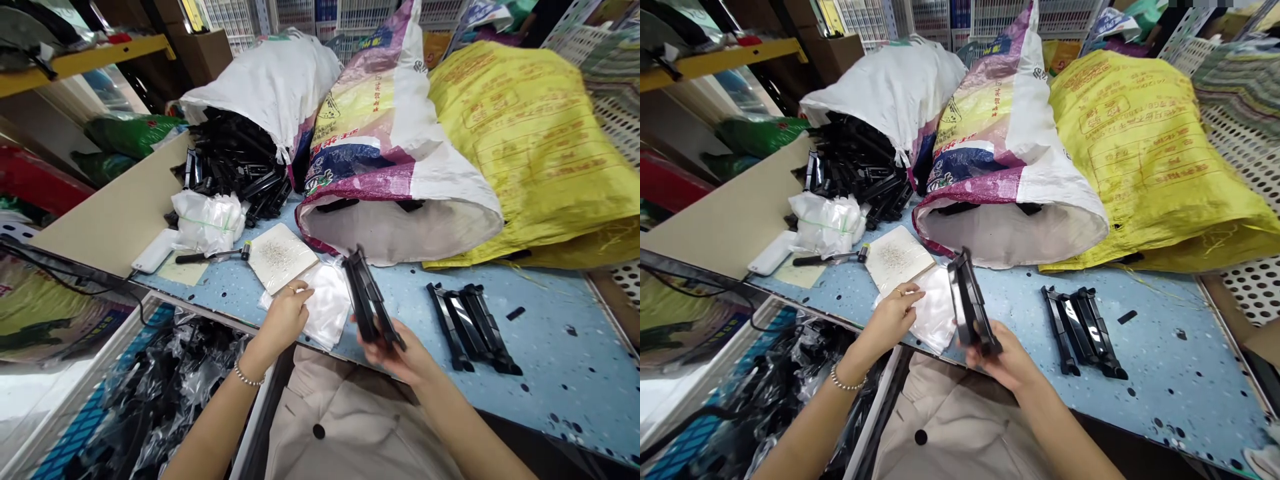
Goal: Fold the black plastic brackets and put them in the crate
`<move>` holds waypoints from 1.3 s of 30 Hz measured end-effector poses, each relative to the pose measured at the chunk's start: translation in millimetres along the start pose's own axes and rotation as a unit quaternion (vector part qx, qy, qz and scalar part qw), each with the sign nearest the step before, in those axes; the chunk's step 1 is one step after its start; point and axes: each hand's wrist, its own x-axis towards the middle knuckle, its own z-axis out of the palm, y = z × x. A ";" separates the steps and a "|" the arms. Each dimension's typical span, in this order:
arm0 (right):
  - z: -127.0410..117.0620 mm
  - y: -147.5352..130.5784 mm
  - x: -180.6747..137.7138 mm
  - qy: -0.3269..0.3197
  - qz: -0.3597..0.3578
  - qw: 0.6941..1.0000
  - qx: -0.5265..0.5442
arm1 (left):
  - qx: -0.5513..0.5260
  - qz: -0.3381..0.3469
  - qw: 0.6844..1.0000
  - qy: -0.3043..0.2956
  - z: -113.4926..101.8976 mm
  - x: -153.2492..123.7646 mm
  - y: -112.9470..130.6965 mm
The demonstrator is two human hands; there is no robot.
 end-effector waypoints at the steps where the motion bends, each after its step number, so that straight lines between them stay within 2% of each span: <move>1: -8.5 4.5 -9.7 -0.030 0.060 0.997 0.031 | -0.007 0.003 1.000 -0.001 -1.1 0.2 0.2; 4: -27.3 22.6 -20.0 -0.078 0.191 0.970 0.127 | -0.041 0.006 0.999 -0.001 -1.2 -1.1 6.2; 6: -29.9 33.3 -9.0 -0.087 0.220 0.959 0.158 | -0.061 0.012 0.998 -0.006 1.6 -6.8 16.6; 8: -25.0 38.8 9.2 -0.054 0.180 0.975 0.119 | -0.078 0.036 0.996 -0.033 6.8 -16.9 32.0; 10: -15.9 39.0 25.1 0.005 0.104 0.993 0.051 | -0.098 0.067 0.990 -0.071 13.2 -29.4 49.3; 12: -6.0 36.2 31.8 0.060 0.030 0.998 -0.019 | -0.113 0.081 0.986 -0.088 18.7 -41.2 64.4; 14: 2.8 33.1 27.8 0.107 -0.041 0.986 -0.123 | -0.124 0.076 0.986 -0.086 19.7 -51.4 74.8; 16: 11.0 31.5 16.7 0.124 -0.099 0.956 -0.247 | -0.133 0.071 0.985 -0.083 12.5 -61.8 81.0; 18: 19.8 31.9 3.8 0.059 -0.087 0.948 -0.301 | -0.140 0.065 0.984 -0.084 -4.9 -75.0 84.6; 21: 33.2 34.5 -8.9 -0.073 0.009 0.959 -0.275 | -0.132 0.017 0.988 -0.074 -45.2 -101.2 82.0; 22: 36.7 35.1 -10.2 -0.089 0.033 0.960 -0.262 | -0.127 -0.018 0.990 -0.065 -59.6 -110.8 76.6; 24: 40.4 35.0 -9.0 -0.081 0.050 0.964 -0.247 | -0.123 -0.115 0.984 -0.054 -84.8 -129.8 55.3; 26: 39.5 33.6 -5.1 -0.060 0.042 0.968 -0.240 | -0.121 -0.227 0.964 -0.064 -101.1 -146.5 19.4; 28: 35.7 32.7 -1.5 -0.046 0.030 0.970 -0.237 | -0.090 -0.308 0.944 -0.073 -105.5 -159.0 -26.5; 31: 29.8 35.0 0.6 -0.025 0.017 0.970 -0.240 | 0.041 -0.336 0.941 -0.028 -88.4 -166.1 -93.8; 34: 22.5 31.9 -1.0 -0.010 -0.006 0.961 -0.276 | 0.119 -0.344 0.931 -0.013 -52.6 -158.0 -132.2; 36: 10.7 16.3 -6.2 0.012 -0.055 0.926 -0.372 | 0.110 -0.339 0.934 -0.038 -29.6 -146.5 -135.5; 37: 1.5 3.3 -11.3 0.039 -0.093 0.887 -0.450 | 0.099 -0.329 0.937 -0.054 -20.8 -139.6 -131.0; 38: -10.0 -12.3 -18.3 0.081 -0.131 0.827 -0.540 | 0.090 -0.318 0.941 -0.071 -14.0 -132.3 -122.7; 39: -23.2 -29.5 -27.1 0.131 -0.160 0.746 -0.633 | 0.077 -0.304 0.945 -0.087 -9.1 -124.4 -111.1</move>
